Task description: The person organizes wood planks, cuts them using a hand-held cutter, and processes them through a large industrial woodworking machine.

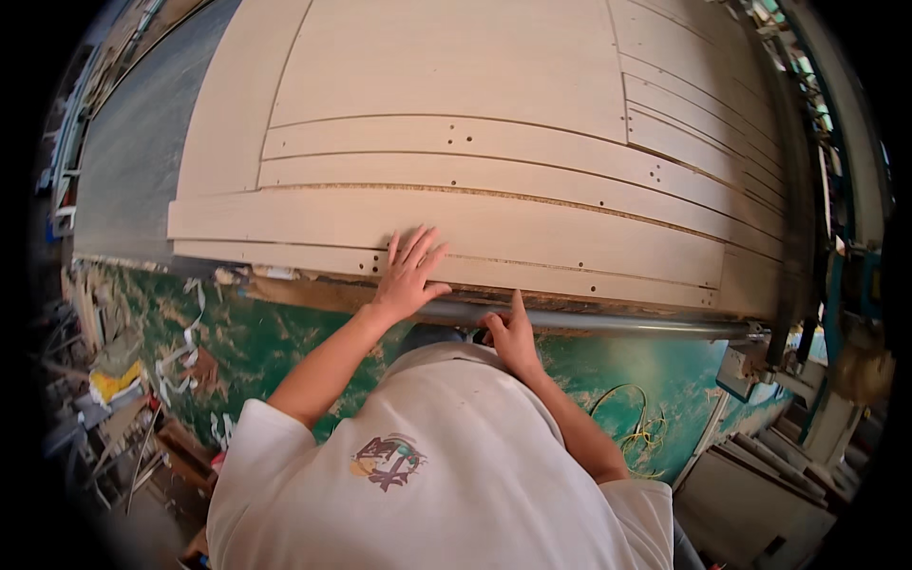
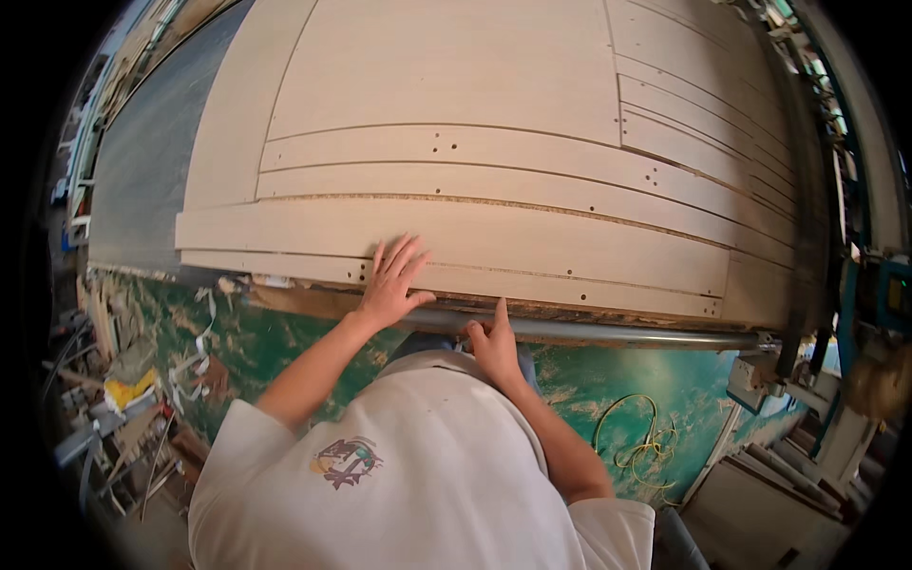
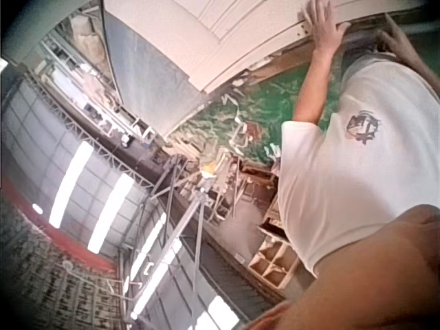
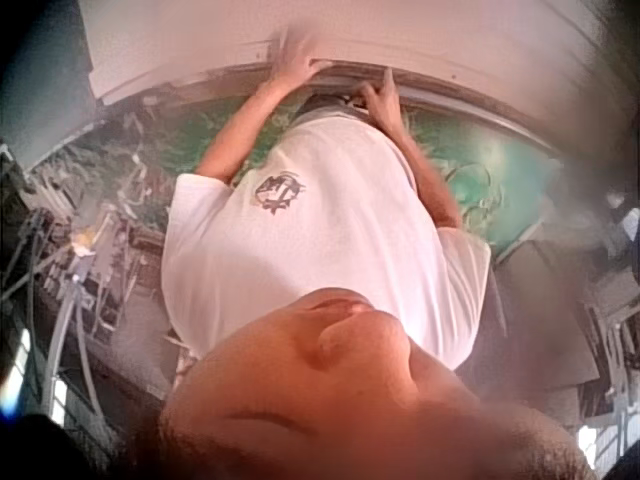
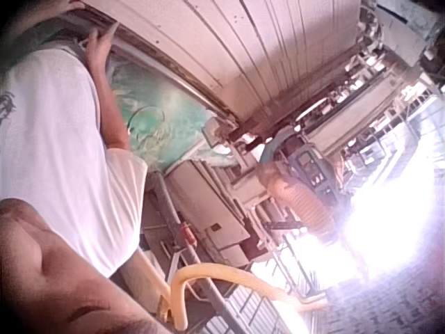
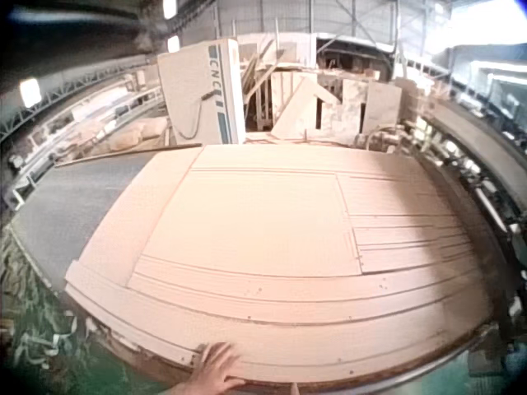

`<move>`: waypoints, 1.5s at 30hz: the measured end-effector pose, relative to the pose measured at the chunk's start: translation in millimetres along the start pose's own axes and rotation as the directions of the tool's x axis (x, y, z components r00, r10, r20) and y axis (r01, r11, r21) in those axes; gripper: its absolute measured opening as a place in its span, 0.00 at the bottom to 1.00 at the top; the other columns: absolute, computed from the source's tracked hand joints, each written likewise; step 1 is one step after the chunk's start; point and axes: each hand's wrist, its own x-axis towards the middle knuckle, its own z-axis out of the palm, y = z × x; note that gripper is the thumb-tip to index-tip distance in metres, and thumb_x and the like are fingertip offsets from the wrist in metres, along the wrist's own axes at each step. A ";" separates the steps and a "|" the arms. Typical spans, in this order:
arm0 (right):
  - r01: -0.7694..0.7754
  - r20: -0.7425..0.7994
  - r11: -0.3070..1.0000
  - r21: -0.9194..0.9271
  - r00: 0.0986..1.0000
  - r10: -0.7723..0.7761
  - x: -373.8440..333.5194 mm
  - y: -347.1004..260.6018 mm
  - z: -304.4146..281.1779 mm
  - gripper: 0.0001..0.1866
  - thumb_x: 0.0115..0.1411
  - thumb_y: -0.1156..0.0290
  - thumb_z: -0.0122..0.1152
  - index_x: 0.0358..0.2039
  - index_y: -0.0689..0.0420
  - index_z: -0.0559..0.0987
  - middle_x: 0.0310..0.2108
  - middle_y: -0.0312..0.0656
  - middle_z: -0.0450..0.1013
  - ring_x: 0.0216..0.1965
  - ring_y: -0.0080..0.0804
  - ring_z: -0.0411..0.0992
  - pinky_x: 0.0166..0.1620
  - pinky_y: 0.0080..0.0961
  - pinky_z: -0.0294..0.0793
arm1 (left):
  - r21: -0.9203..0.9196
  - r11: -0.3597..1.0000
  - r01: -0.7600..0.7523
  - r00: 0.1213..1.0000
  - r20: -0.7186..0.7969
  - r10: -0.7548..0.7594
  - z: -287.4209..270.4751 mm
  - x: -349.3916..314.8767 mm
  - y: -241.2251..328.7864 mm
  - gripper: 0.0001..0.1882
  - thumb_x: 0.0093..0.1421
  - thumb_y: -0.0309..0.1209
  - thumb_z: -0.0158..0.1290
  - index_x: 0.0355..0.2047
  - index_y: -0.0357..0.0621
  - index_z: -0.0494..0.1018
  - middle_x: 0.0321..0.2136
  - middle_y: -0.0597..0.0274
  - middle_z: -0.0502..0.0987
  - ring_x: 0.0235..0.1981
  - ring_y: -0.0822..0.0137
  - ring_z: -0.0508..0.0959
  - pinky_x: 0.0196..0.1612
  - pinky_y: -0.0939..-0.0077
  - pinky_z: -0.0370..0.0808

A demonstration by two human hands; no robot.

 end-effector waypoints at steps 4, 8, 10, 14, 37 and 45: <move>-0.062 0.147 0.997 0.034 0.988 0.057 2.8 3.5 -46.4 0.40 0.68 0.73 0.56 0.76 0.62 0.51 0.38 0.47 0.82 0.26 0.24 0.75 0.31 0.24 0.78 | 0.052 0.998 0.046 0.998 0.033 -0.047 0.2 7.3 -7.3 0.40 0.59 0.53 0.63 0.67 0.49 0.67 0.72 0.55 0.59 0.76 0.56 0.52 0.75 0.35 0.43; -0.087 0.177 0.990 0.112 0.982 0.067 13.1 14.4 -103.4 0.27 0.69 0.71 0.58 0.67 0.64 0.69 0.37 0.45 0.82 0.27 0.24 0.77 0.31 0.22 0.77 | 0.220 0.967 0.130 0.991 -0.013 -0.131 -1.9 -4.8 6.6 0.43 0.56 0.56 0.64 0.67 0.48 0.68 0.73 0.55 0.57 0.76 0.55 0.50 0.75 0.33 0.42; -0.209 0.148 0.957 0.202 0.972 0.182 12.3 14.1 -128.5 0.24 0.69 0.69 0.58 0.64 0.63 0.71 0.38 0.45 0.82 0.28 0.26 0.77 0.32 0.23 0.78 | 0.227 0.908 0.353 0.935 -0.114 -0.335 -1.7 -11.0 26.1 0.46 0.54 0.58 0.65 0.68 0.47 0.67 0.74 0.51 0.54 0.76 0.50 0.49 0.75 0.32 0.42; -0.343 0.165 0.870 0.353 0.939 0.303 16.7 -2.4 -158.0 0.20 0.70 0.65 0.58 0.58 0.62 0.75 0.40 0.45 0.82 0.29 0.30 0.79 0.33 0.26 0.80 | 0.081 0.815 0.574 0.803 -0.248 -0.541 11.6 -11.2 47.1 0.55 0.49 0.60 0.69 0.70 0.45 0.62 0.74 0.44 0.51 0.76 0.38 0.46 0.75 0.35 0.46; -0.392 0.121 0.747 0.537 0.912 0.392 0.3 -35.5 -139.2 0.13 0.66 0.62 0.62 0.43 0.59 0.82 0.35 0.39 0.82 0.27 0.28 0.77 0.34 0.28 0.81 | -0.663 -0.330 0.672 0.629 0.746 -0.219 3.5 36.7 160.9 0.19 0.72 0.36 0.54 0.58 0.39 0.71 0.52 0.54 0.80 0.49 0.62 0.81 0.51 0.68 0.79; 0.109 -0.559 0.813 0.572 0.776 0.290 -39.9 10.2 -377.8 0.13 0.68 0.66 0.55 0.44 0.64 0.80 0.34 0.48 0.82 0.26 0.35 0.79 0.29 0.28 0.80 | -0.577 -0.626 0.525 0.525 0.798 -0.296 17.3 66.5 177.0 0.21 0.71 0.39 0.50 0.54 0.33 0.71 0.54 0.46 0.80 0.55 0.53 0.81 0.53 0.61 0.79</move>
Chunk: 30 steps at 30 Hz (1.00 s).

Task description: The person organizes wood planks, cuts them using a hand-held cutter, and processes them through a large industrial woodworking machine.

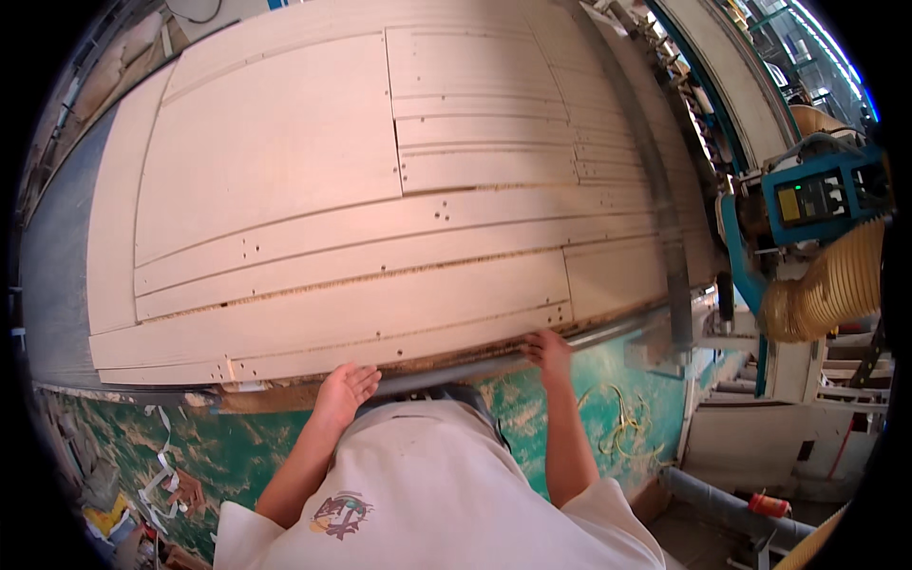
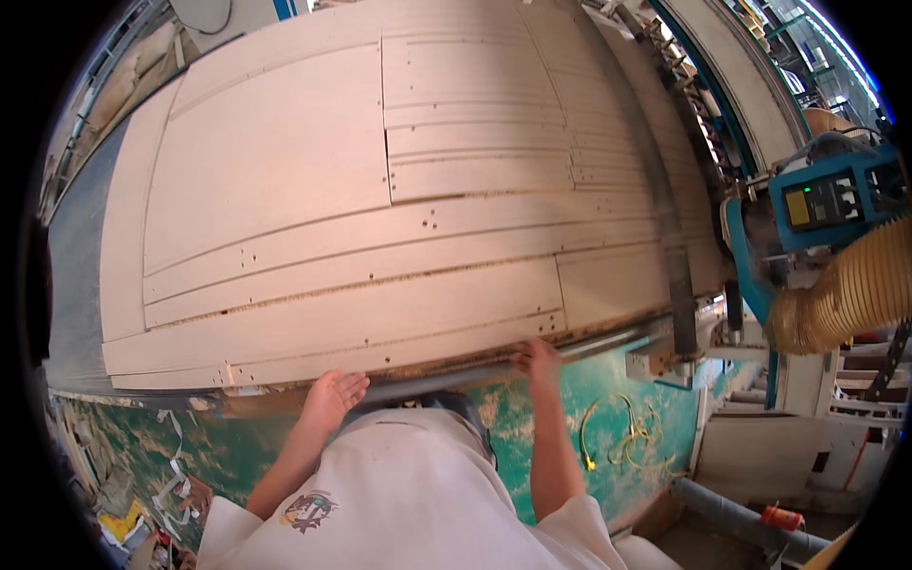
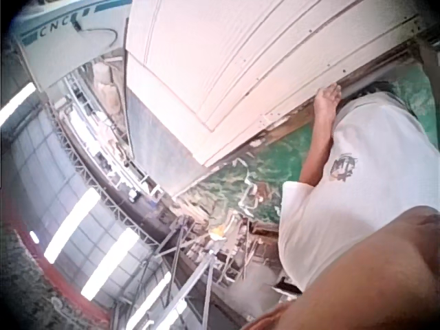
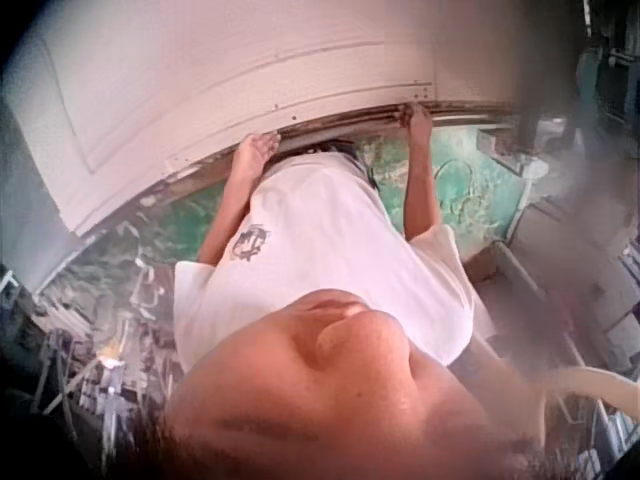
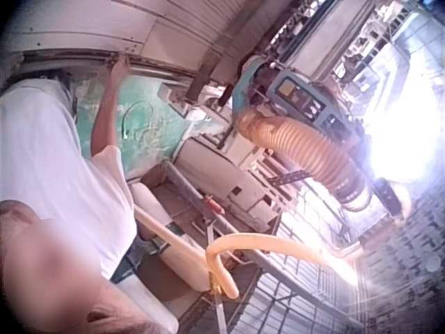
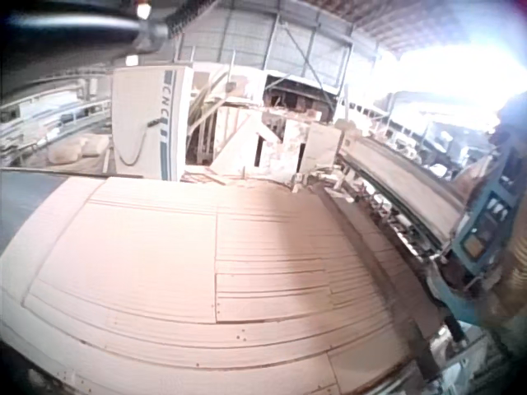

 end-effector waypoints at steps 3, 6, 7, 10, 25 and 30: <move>0.016 -0.142 0.998 -0.068 0.990 -0.026 73.8 -8.6 -89.7 0.17 0.70 0.57 0.56 0.44 0.60 0.79 0.30 0.44 0.81 0.23 0.32 0.79 0.24 0.27 0.76 | -0.044 0.999 -0.010 0.997 -0.070 0.007 14.2 0.2 3.1 0.22 0.70 0.40 0.50 0.52 0.31 0.71 0.52 0.44 0.80 0.55 0.52 0.81 0.53 0.61 0.79; -0.053 -0.165 0.972 -0.227 0.986 0.015 85.6 -40.1 -93.5 0.19 0.71 0.54 0.57 0.42 0.60 0.78 0.26 0.45 0.80 0.18 0.33 0.77 0.19 0.29 0.73 | -0.121 0.992 -0.047 0.979 -0.201 0.022 20.8 3.5 -5.3 0.23 0.69 0.40 0.50 0.53 0.31 0.70 0.51 0.46 0.80 0.53 0.51 0.82 0.51 0.60 0.80; -0.064 -0.168 0.962 -0.267 0.986 0.019 88.5 -44.2 -93.0 0.20 0.71 0.53 0.57 0.42 0.60 0.78 0.25 0.45 0.80 0.18 0.33 0.77 0.18 0.29 0.72 | -0.145 0.987 -0.063 0.972 -0.231 0.028 24.0 3.6 -7.3 0.22 0.69 0.40 0.49 0.53 0.32 0.70 0.50 0.47 0.80 0.52 0.51 0.82 0.51 0.60 0.80; -0.055 -0.154 0.930 -0.362 0.988 -0.001 94.7 -53.7 -98.0 0.21 0.71 0.53 0.59 0.44 0.62 0.78 0.26 0.47 0.81 0.16 0.34 0.76 0.16 0.29 0.69 | -0.147 0.975 -0.165 0.948 -0.296 0.116 41.9 1.9 -25.1 0.21 0.70 0.40 0.49 0.53 0.35 0.70 0.50 0.49 0.80 0.50 0.52 0.83 0.50 0.61 0.80; -0.245 0.152 0.899 -0.362 0.937 0.316 111.4 -96.6 -119.7 0.17 0.73 0.57 0.55 0.43 0.58 0.81 0.29 0.42 0.82 0.22 0.28 0.78 0.21 0.24 0.65 | 0.496 -0.712 -0.498 0.465 0.845 0.263 249.6 76.0 -82.0 0.34 0.59 0.56 0.61 0.60 0.51 0.74 0.68 0.53 0.66 0.71 0.53 0.61 0.71 0.36 0.51; -0.278 0.228 0.892 -0.357 0.900 0.371 114.2 -112.1 -131.5 0.15 0.73 0.59 0.54 0.39 0.58 0.80 0.27 0.41 0.80 0.18 0.26 0.71 0.19 0.23 0.60 | 0.217 -0.788 -0.577 0.386 0.922 -0.028 321.5 116.8 -118.9 0.41 0.59 0.59 0.58 0.67 0.53 0.68 0.73 0.51 0.59 0.75 0.52 0.55 0.71 0.30 0.50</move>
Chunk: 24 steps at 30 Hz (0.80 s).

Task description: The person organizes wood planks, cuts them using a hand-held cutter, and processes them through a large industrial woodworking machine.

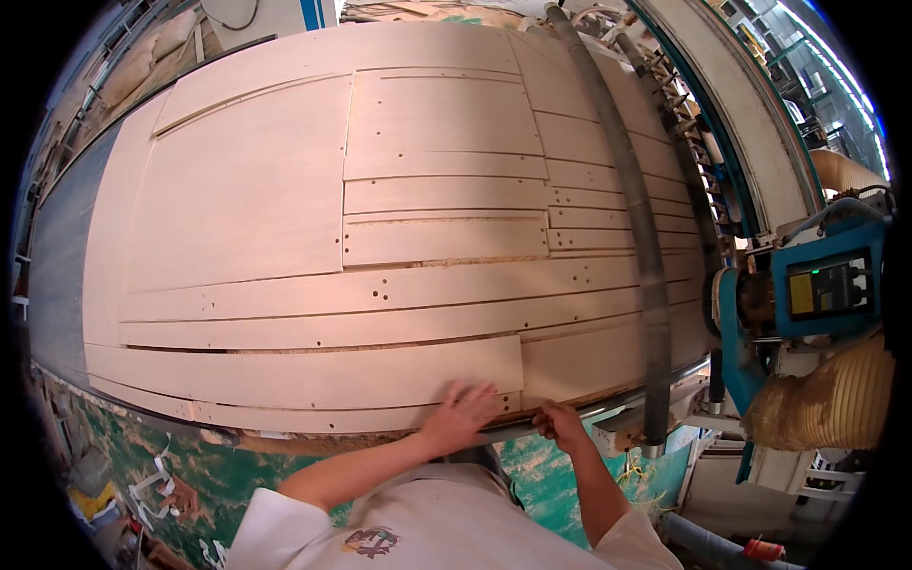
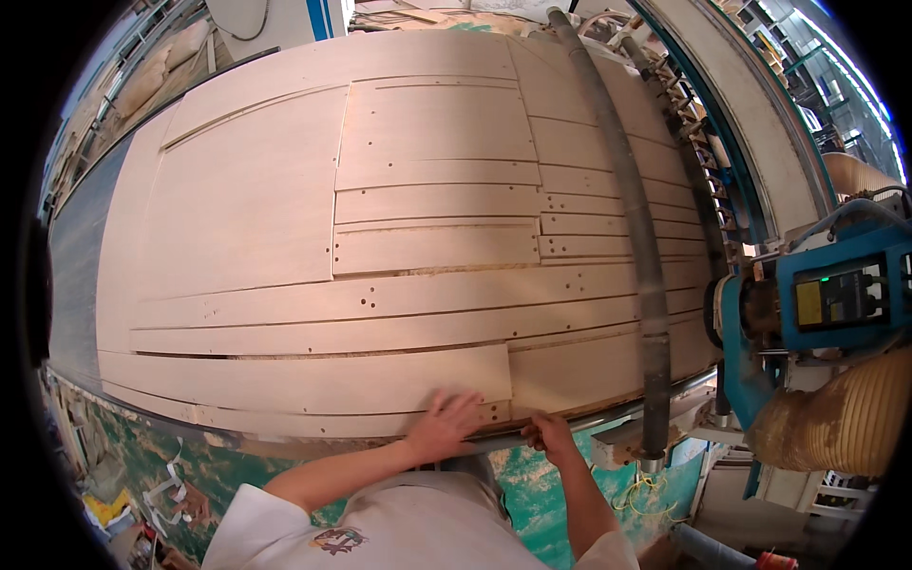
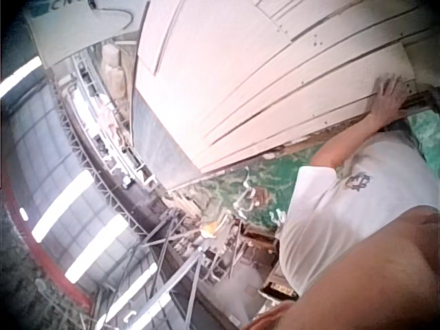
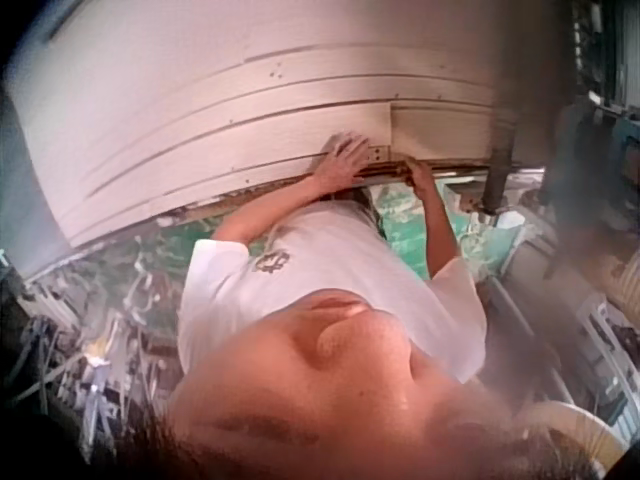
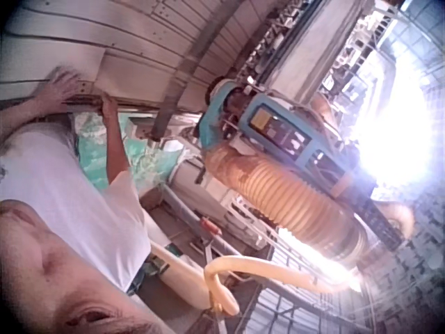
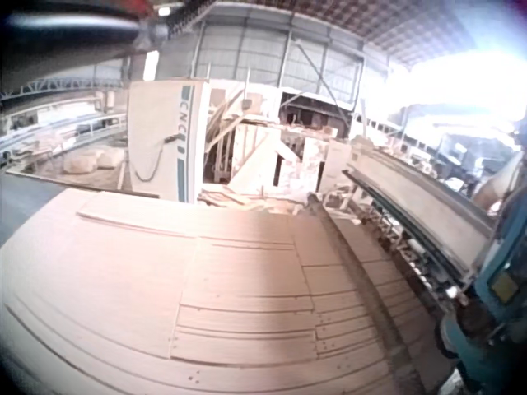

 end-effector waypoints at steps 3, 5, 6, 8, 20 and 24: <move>-0.034 0.083 0.999 -0.021 0.996 0.035 -5.6 -6.6 -11.1 0.15 0.73 0.59 0.55 0.36 0.57 0.79 0.26 0.40 0.79 0.17 0.26 0.69 0.19 0.23 0.58 | 0.020 1.000 -0.017 0.999 -0.031 0.018 13.0 46.5 25.5 0.39 0.60 0.59 0.57 0.68 0.55 0.67 0.73 0.52 0.59 0.75 0.52 0.55 0.71 0.32 0.52; -0.075 0.132 0.996 -0.056 0.988 0.082 -9.2 -10.4 -20.4 0.15 0.72 0.60 0.55 0.36 0.58 0.80 0.28 0.41 0.80 0.18 0.26 0.70 0.19 0.23 0.61 | 0.019 1.000 -0.012 0.997 -0.076 0.013 18.8 66.7 32.1 0.39 0.60 0.57 0.58 0.68 0.55 0.67 0.72 0.52 0.61 0.76 0.53 0.54 0.71 0.33 0.53; -0.083 0.122 0.954 -0.288 0.985 0.122 -10.2 -16.6 -29.3 0.14 0.72 0.60 0.56 0.38 0.58 0.81 0.28 0.41 0.81 0.18 0.26 0.71 0.21 0.24 0.63 | 0.017 1.000 -0.009 0.995 -0.098 0.010 21.4 75.2 33.9 0.39 0.60 0.57 0.58 0.68 0.55 0.67 0.71 0.53 0.62 0.76 0.53 0.54 0.71 0.34 0.54; -0.076 0.099 0.706 -0.704 0.974 0.204 -18.8 -78.3 -18.8 0.15 0.71 0.60 0.56 0.42 0.59 0.82 0.30 0.42 0.82 0.19 0.26 0.72 0.23 0.25 0.69 | 0.037 0.999 0.023 0.996 -0.088 -0.020 28.9 84.2 29.0 0.36 0.62 0.54 0.57 0.67 0.55 0.67 0.71 0.52 0.63 0.75 0.53 0.56 0.71 0.37 0.55; 0.644 -0.360 0.391 -0.658 0.187 -0.914 208.9 -602.1 -66.0 0.19 0.72 0.58 0.54 0.49 0.62 0.81 0.46 0.44 0.81 0.48 0.42 0.77 0.51 0.40 0.75 | -0.074 0.987 0.144 0.973 0.195 -0.127 4.0 137.2 23.4 0.33 0.62 0.45 0.55 0.67 0.53 0.68 0.72 0.56 0.62 0.74 0.56 0.59 0.70 0.39 0.57; 0.366 -0.277 0.375 -0.852 0.293 -0.915 299.5 -666.4 -113.4 0.25 0.75 0.54 0.48 0.60 0.60 0.77 0.59 0.50 0.76 0.61 0.50 0.72 0.62 0.45 0.71 | -0.054 0.993 0.108 0.954 0.286 -0.088 25.9 129.6 25.6 0.29 0.66 0.47 0.52 0.65 0.54 0.70 0.74 0.60 0.59 0.75 0.57 0.58 0.70 0.29 0.51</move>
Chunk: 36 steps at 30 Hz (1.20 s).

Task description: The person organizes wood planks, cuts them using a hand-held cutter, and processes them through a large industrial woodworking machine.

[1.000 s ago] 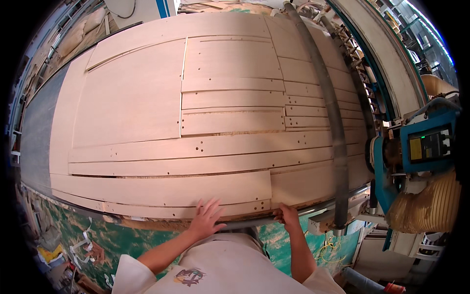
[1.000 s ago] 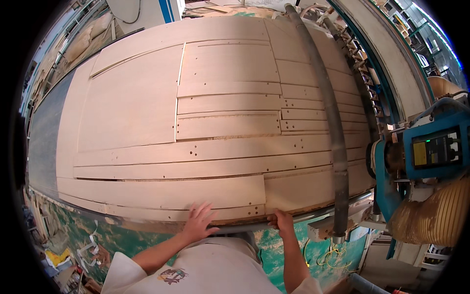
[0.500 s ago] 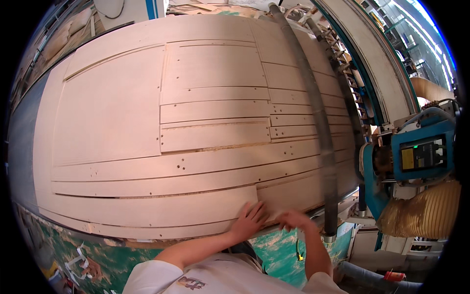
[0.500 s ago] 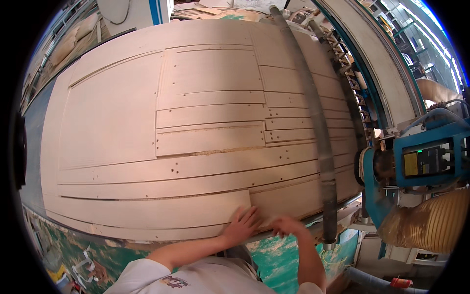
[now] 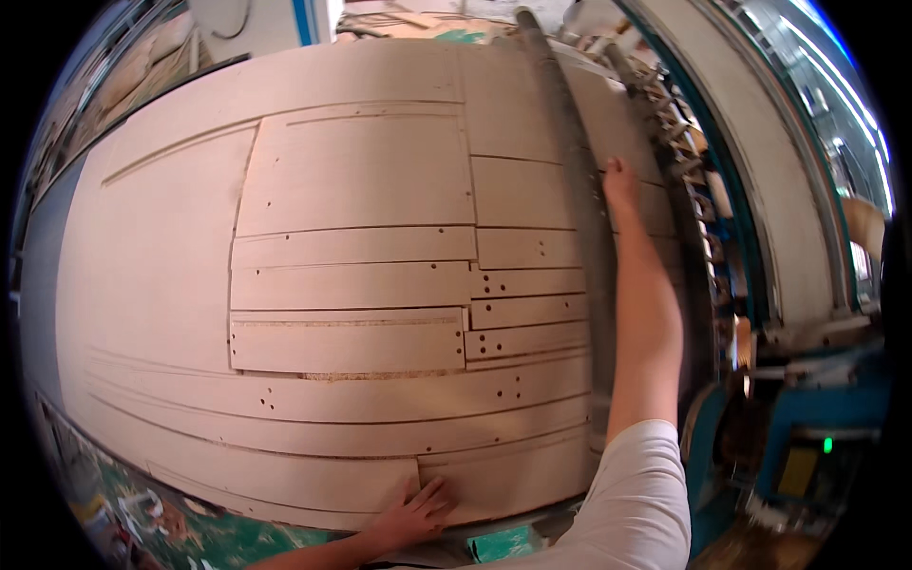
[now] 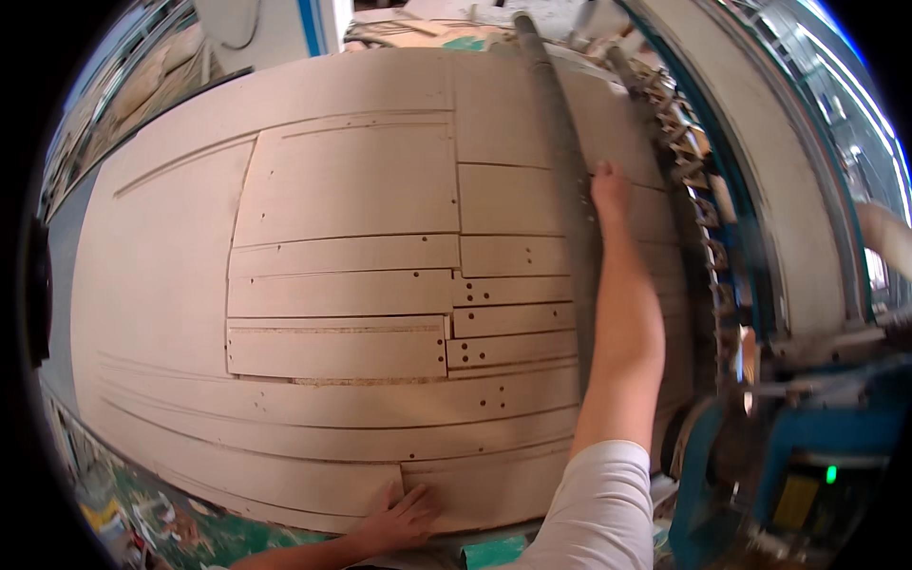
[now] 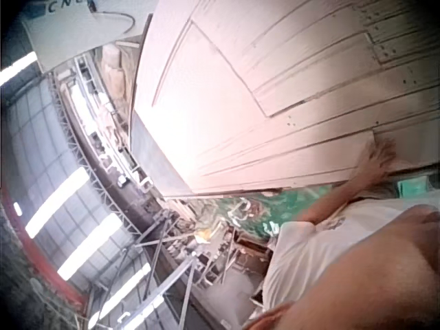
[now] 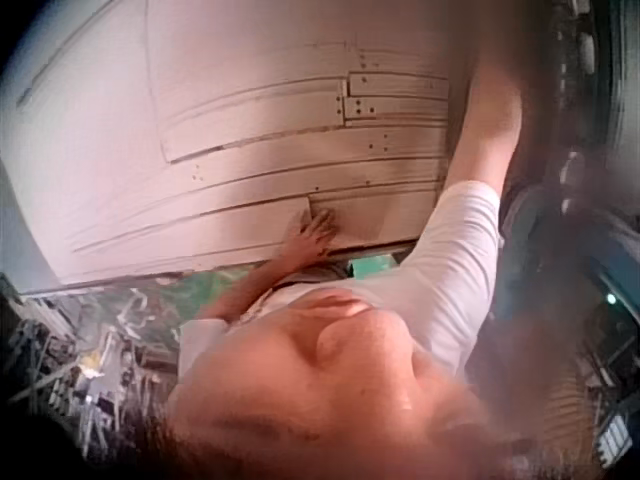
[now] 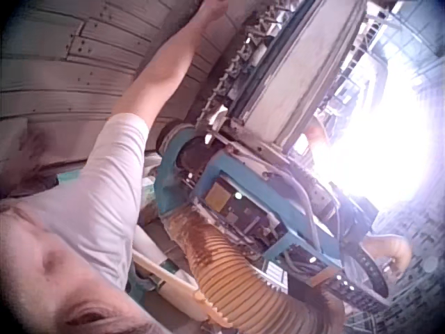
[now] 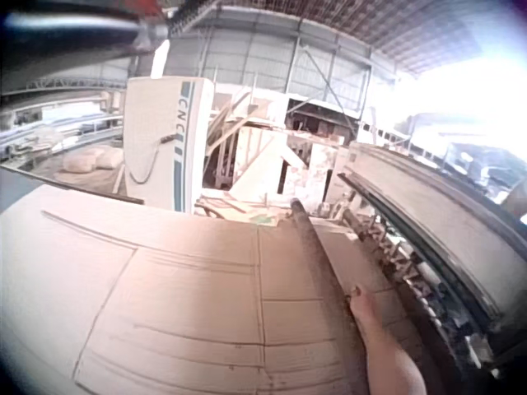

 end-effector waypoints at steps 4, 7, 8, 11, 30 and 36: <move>-0.010 0.224 1.000 -0.019 0.974 0.014 56.5 35.6 60.9 0.28 0.77 0.54 0.44 0.67 0.58 0.72 0.67 0.51 0.69 0.66 0.50 0.68 0.67 0.43 0.67 | -0.379 0.917 0.122 0.987 0.140 -0.074 -8.1 -4.2 -2.0 0.38 0.66 0.54 0.52 0.73 0.57 0.61 0.78 0.57 0.50 0.79 0.53 0.45 0.72 0.23 0.41; 0.118 0.287 0.992 0.037 0.950 -0.124 112.0 88.2 63.3 0.29 0.77 0.53 0.43 0.68 0.59 0.70 0.68 0.51 0.68 0.67 0.47 0.67 0.68 0.42 0.65 | -0.447 0.888 0.108 0.993 0.099 -0.071 -2.7 4.9 -3.6 0.37 0.67 0.52 0.50 0.74 0.56 0.60 0.78 0.57 0.50 0.79 0.54 0.45 0.72 0.24 0.38; 0.145 0.325 0.985 0.098 0.931 -0.169 126.6 99.3 77.1 0.30 0.77 0.52 0.43 0.69 0.60 0.70 0.68 0.50 0.68 0.67 0.46 0.67 0.68 0.41 0.65 | -0.532 0.836 0.131 0.991 0.086 -0.101 -2.5 9.6 -4.5 0.37 0.67 0.51 0.50 0.74 0.56 0.59 0.78 0.57 0.49 0.79 0.54 0.45 0.72 0.24 0.38; 0.267 0.408 0.957 -0.115 0.891 -0.199 161.0 95.3 94.6 0.31 0.77 0.47 0.40 0.67 0.56 0.72 0.67 0.50 0.69 0.68 0.45 0.67 0.70 0.39 0.62 | 0.089 0.996 0.014 1.000 -0.029 -0.011 14.4 7.8 -4.9 0.41 0.64 0.53 0.54 0.74 0.57 0.59 0.78 0.58 0.47 0.79 0.50 0.42 0.71 0.22 0.34; 0.243 0.308 0.968 0.065 0.918 -0.251 81.5 77.6 83.1 0.30 0.78 0.53 0.36 0.66 0.64 0.72 0.61 0.53 0.74 0.60 0.44 0.75 0.64 0.40 0.71 | -0.176 0.981 -0.084 0.979 -0.200 0.048 0.4 -3.9 -20.2 0.39 0.57 0.52 0.62 0.64 0.46 0.69 0.75 0.56 0.57 0.78 0.56 0.49 0.76 0.32 0.40; 0.249 0.324 0.968 0.017 0.915 -0.241 104.6 84.9 56.4 0.30 0.78 0.54 0.35 0.66 0.64 0.72 0.61 0.53 0.74 0.60 0.44 0.75 0.63 0.40 0.72 | -0.086 0.993 -0.080 0.961 -0.270 0.054 3.1 5.5 -26.0 0.36 0.61 0.48 0.57 0.66 0.47 0.68 0.75 0.55 0.56 0.78 0.57 0.50 0.77 0.34 0.42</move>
